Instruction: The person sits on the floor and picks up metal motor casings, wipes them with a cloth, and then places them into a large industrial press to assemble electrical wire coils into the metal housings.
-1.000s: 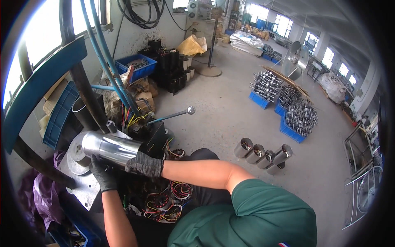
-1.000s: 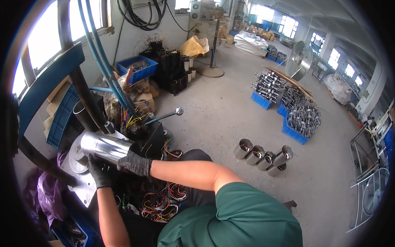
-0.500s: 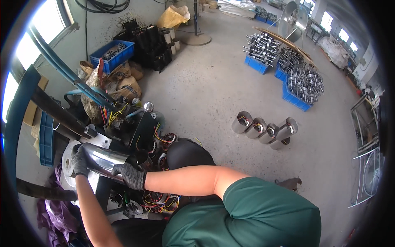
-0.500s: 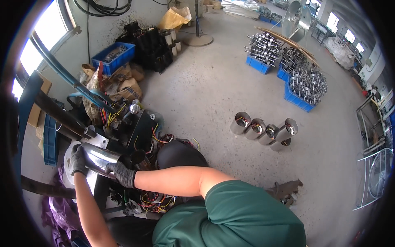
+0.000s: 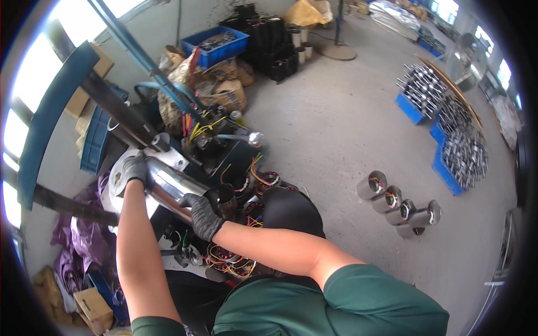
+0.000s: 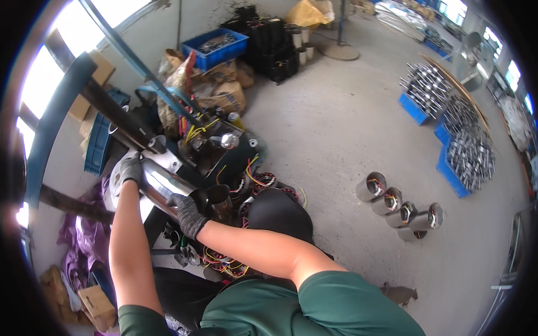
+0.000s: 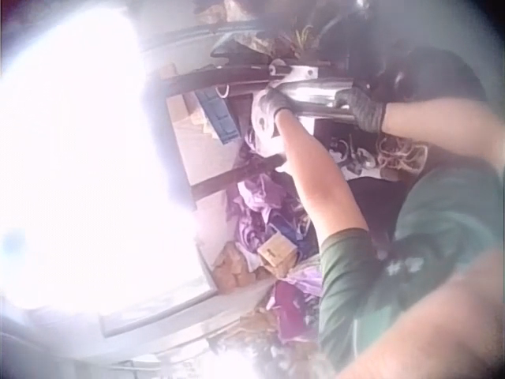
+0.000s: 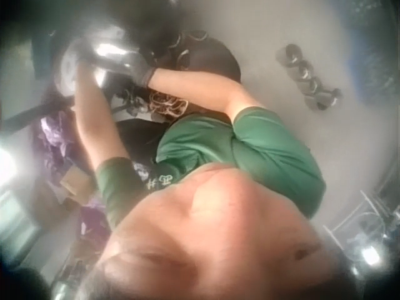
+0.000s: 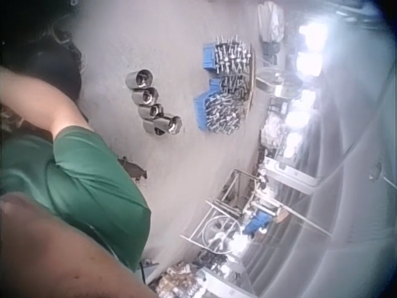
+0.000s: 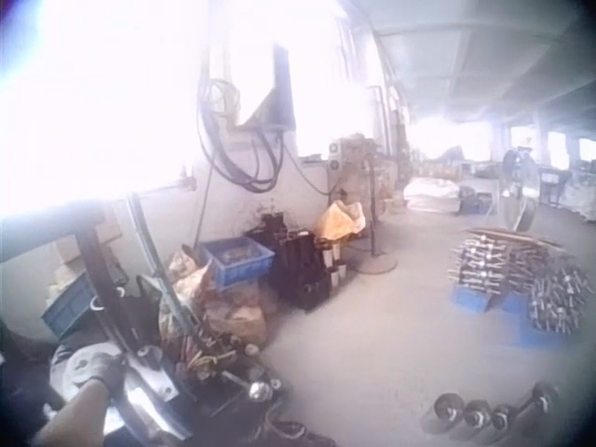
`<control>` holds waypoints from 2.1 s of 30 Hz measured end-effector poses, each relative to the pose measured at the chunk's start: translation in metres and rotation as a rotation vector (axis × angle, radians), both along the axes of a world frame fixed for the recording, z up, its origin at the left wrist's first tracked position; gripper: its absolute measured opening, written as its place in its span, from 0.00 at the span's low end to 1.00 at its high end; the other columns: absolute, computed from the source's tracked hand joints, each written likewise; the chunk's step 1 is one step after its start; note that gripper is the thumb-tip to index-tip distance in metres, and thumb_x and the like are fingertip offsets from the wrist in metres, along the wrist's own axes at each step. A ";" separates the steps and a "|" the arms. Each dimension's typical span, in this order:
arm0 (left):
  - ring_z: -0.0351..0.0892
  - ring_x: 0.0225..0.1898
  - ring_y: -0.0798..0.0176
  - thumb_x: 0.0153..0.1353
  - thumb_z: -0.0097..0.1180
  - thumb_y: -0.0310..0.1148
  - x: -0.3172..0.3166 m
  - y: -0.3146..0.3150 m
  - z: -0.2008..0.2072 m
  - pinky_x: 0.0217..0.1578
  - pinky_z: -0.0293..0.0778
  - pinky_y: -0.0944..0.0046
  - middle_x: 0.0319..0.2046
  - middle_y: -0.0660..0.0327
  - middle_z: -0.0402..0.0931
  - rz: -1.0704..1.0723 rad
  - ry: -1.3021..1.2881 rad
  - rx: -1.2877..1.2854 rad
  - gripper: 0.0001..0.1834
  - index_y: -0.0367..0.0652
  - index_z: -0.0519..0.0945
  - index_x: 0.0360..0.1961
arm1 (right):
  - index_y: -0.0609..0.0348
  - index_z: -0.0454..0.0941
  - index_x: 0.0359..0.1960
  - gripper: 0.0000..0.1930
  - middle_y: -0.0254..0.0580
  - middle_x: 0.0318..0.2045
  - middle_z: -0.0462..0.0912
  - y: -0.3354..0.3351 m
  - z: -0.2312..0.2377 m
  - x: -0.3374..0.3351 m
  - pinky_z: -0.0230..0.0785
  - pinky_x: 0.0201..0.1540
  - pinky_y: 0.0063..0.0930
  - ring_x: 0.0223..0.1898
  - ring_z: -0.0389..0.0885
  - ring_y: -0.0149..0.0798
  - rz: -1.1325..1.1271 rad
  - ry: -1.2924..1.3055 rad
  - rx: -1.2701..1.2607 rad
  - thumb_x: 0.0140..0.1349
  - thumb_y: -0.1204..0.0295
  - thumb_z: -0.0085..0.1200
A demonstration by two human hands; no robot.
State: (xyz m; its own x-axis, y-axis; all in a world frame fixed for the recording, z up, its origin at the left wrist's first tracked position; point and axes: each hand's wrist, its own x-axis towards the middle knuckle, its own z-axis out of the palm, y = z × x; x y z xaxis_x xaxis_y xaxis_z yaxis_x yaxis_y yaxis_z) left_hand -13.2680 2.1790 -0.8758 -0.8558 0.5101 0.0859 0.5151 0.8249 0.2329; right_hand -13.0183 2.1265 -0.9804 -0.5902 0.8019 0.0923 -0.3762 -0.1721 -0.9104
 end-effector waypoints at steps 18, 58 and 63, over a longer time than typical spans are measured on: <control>0.83 0.49 0.37 0.64 0.47 0.30 -0.006 0.004 -0.019 0.53 0.78 0.46 0.46 0.38 0.82 -0.201 0.193 -0.144 0.18 0.34 0.85 0.47 | 0.54 0.80 0.28 0.06 0.37 0.35 0.78 -0.004 0.033 0.035 0.64 0.54 0.32 0.42 0.73 0.36 -0.005 0.061 -0.629 0.54 0.66 0.58; 0.85 0.45 0.44 0.66 0.57 0.47 0.080 -0.117 0.008 0.50 0.76 0.50 0.40 0.45 0.85 -0.031 -0.335 1.121 0.20 0.42 0.82 0.48 | 0.67 0.66 0.65 0.35 0.58 0.57 0.77 0.021 0.049 0.079 0.77 0.59 0.50 0.55 0.80 0.56 0.429 0.214 -0.653 0.55 0.64 0.56; 0.82 0.49 0.44 0.62 0.61 0.45 0.075 -0.127 0.043 0.54 0.75 0.49 0.41 0.44 0.82 -0.220 0.063 0.948 0.21 0.40 0.83 0.49 | 0.61 0.74 0.59 0.31 0.50 0.51 0.81 0.033 0.045 0.066 0.79 0.52 0.50 0.50 0.82 0.52 0.298 0.136 -0.776 0.55 0.58 0.57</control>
